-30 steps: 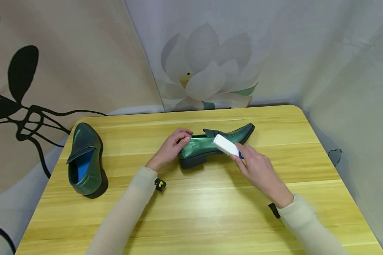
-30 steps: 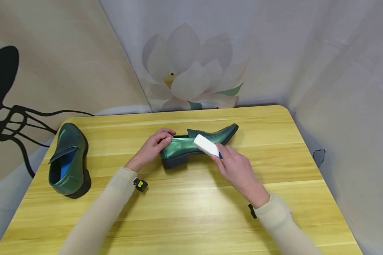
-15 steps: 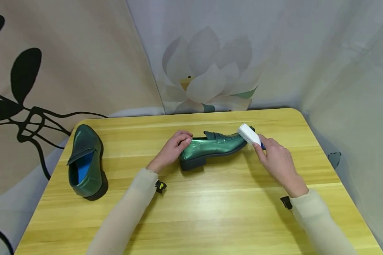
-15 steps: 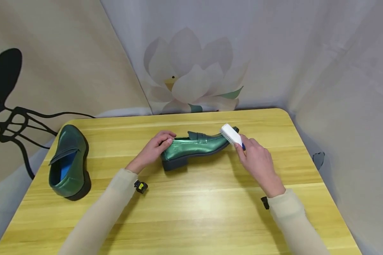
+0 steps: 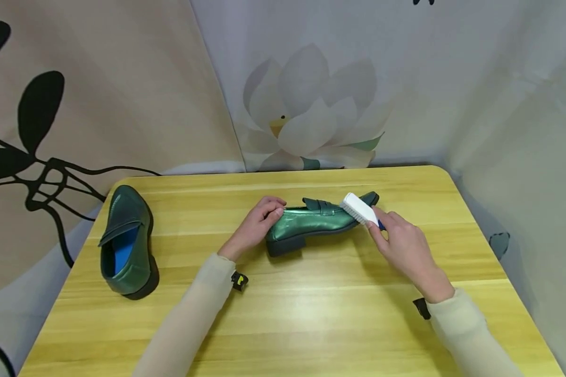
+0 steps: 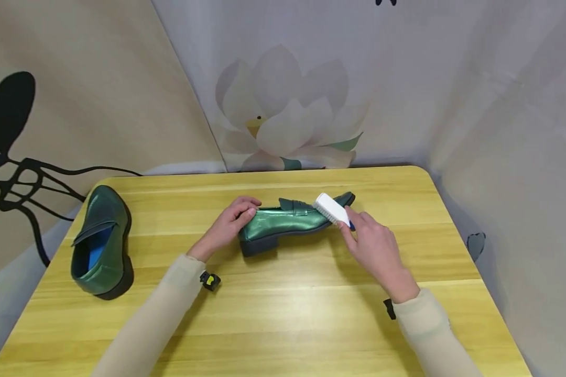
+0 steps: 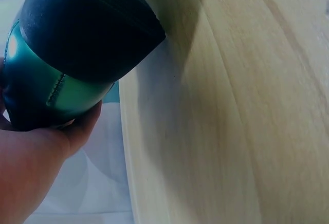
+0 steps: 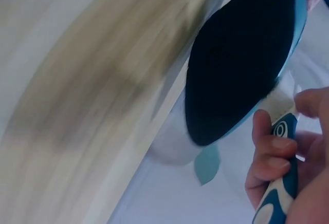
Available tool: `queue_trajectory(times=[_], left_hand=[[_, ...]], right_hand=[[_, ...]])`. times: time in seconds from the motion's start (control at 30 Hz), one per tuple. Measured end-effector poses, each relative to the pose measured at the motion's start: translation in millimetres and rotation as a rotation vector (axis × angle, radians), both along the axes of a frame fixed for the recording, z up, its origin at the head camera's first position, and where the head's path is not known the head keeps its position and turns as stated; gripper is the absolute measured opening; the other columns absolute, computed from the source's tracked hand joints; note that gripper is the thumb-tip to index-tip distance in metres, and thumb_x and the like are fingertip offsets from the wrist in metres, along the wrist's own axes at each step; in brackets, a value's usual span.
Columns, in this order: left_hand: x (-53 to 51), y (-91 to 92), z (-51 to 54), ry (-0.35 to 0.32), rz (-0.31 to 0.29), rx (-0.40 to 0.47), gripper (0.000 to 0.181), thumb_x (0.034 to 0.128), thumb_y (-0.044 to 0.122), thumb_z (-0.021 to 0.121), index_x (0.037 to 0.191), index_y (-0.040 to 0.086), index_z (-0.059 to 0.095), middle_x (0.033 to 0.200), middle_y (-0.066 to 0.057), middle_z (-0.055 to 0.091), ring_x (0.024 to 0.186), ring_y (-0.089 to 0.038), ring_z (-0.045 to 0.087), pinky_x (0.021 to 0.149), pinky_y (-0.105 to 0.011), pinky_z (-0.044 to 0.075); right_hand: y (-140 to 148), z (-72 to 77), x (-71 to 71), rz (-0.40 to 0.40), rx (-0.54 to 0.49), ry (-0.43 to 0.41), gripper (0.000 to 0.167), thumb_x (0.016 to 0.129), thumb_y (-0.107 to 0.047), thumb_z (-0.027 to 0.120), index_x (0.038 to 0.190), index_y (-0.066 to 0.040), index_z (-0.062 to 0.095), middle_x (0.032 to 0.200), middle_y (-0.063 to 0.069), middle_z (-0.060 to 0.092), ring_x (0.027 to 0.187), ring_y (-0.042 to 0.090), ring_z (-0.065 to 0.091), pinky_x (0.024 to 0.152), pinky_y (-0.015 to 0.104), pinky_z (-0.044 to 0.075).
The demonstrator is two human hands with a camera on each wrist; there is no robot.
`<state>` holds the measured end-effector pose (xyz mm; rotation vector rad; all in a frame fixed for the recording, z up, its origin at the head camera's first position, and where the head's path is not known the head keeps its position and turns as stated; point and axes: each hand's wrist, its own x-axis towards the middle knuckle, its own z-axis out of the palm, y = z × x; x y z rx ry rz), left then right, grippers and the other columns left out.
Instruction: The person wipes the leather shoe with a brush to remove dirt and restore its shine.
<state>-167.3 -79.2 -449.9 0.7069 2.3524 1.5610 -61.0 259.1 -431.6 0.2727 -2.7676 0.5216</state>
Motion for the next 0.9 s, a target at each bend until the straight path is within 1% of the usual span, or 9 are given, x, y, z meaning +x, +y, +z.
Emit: queue_trajectory(times=[0.1, 0.17, 0.37, 0.43, 0.53, 0.63, 0.7, 0.8, 0.9], left_hand=[[-0.1, 0.0, -1.6, 0.003, 0.005, -0.004, 0.028, 0.1108, 0.021, 0.050, 0.112, 0.000, 0.068, 0.141, -0.015, 0.053, 0.133, -0.034, 0.049, 0.113, -0.053, 0.036], [-0.4, 0.3, -3.4, 0.006, 0.003, -0.008, 0.029, 0.1110, 0.022, 0.050, 0.113, 0.000, 0.069, 0.141, -0.014, 0.053, 0.133, -0.034, 0.049, 0.113, -0.053, 0.036], [-0.5, 0.1, -4.7, 0.019, 0.006, -0.001, 0.030, 0.1112, 0.023, 0.049, 0.113, 0.000, 0.069, 0.141, -0.014, 0.054, 0.133, -0.034, 0.049, 0.113, -0.054, 0.037], [0.0, 0.4, -3.7, 0.021, 0.008, 0.004, 0.030, 0.1112, 0.023, 0.049, 0.114, 0.000, 0.069, 0.141, -0.014, 0.054, 0.133, -0.034, 0.049, 0.112, -0.054, 0.037], [0.9, 1.0, -2.5, 0.024, 0.007, 0.009, 0.030, 0.1113, 0.022, 0.049, 0.114, 0.000, 0.069, 0.141, -0.013, 0.054, 0.133, -0.034, 0.050, 0.112, -0.054, 0.037], [1.2, 1.4, -2.3, 0.024, 0.010, 0.016, 0.029, 0.1113, 0.021, 0.049, 0.114, 0.000, 0.069, 0.142, -0.013, 0.053, 0.132, -0.033, 0.050, 0.112, -0.053, 0.038], [1.0, 1.4, -3.2, 0.025, 0.016, 0.020, 0.029, 0.1112, 0.020, 0.049, 0.113, -0.001, 0.069, 0.141, -0.013, 0.054, 0.132, -0.033, 0.050, 0.113, -0.052, 0.037], [0.8, 1.0, -4.9, 0.022, 0.022, 0.021, 0.029, 0.1112, 0.020, 0.050, 0.112, -0.001, 0.069, 0.141, -0.013, 0.054, 0.132, -0.033, 0.050, 0.114, -0.052, 0.037], [1.2, 0.8, -5.8, 0.024, 0.020, 0.021, 0.029, 0.1111, 0.021, 0.050, 0.112, -0.001, 0.069, 0.141, -0.014, 0.054, 0.133, -0.033, 0.049, 0.114, -0.052, 0.036]], right_hand=[[6, -1.9, -4.0, -0.059, 0.003, -0.001, 0.043, 0.103, -0.024, 0.066, 0.136, 0.003, 0.062, 0.097, 0.022, 0.069, 0.061, 0.026, 0.055, 0.050, 0.041, 0.045], [7, -2.2, -3.8, -0.064, 0.009, 0.003, 0.043, 0.102, -0.024, 0.066, 0.136, 0.002, 0.062, 0.097, 0.022, 0.069, 0.061, 0.026, 0.055, 0.049, 0.041, 0.045], [-3, 0.2, 2.7, 0.072, 0.022, 0.010, 0.047, 0.099, -0.024, 0.071, 0.138, 0.001, 0.062, 0.105, 0.021, 0.072, 0.069, 0.027, 0.065, 0.054, 0.043, 0.054], [-4, 1.6, 1.2, 0.084, 0.026, 0.009, 0.047, 0.099, -0.024, 0.070, 0.138, 0.001, 0.063, 0.106, 0.021, 0.072, 0.070, 0.027, 0.067, 0.055, 0.044, 0.056], [3, 3.4, -7.0, 0.046, 0.028, 0.010, 0.045, 0.100, -0.024, 0.068, 0.137, 0.001, 0.064, 0.103, 0.021, 0.072, 0.067, 0.026, 0.063, 0.054, 0.044, 0.053], [16, 4.1, -21.0, -0.003, 0.022, -0.006, 0.043, 0.103, -0.024, 0.064, 0.135, 0.003, 0.064, 0.100, 0.022, 0.071, 0.064, 0.027, 0.059, 0.052, 0.043, 0.048], [24, 4.7, -30.9, -0.038, 0.021, -0.033, 0.044, 0.105, -0.026, 0.062, 0.136, 0.005, 0.063, 0.101, 0.023, 0.071, 0.063, 0.027, 0.058, 0.050, 0.042, 0.046], [34, 5.7, -43.0, -0.086, 0.012, -0.109, 0.048, 0.107, -0.031, 0.056, 0.138, 0.005, 0.061, 0.101, 0.025, 0.069, 0.061, 0.027, 0.054, 0.048, 0.038, 0.040], [38, 6.5, -48.1, -0.120, 0.005, -0.158, 0.051, 0.109, -0.035, 0.052, 0.140, 0.004, 0.059, 0.102, 0.027, 0.068, 0.060, 0.027, 0.052, 0.047, 0.037, 0.037]])
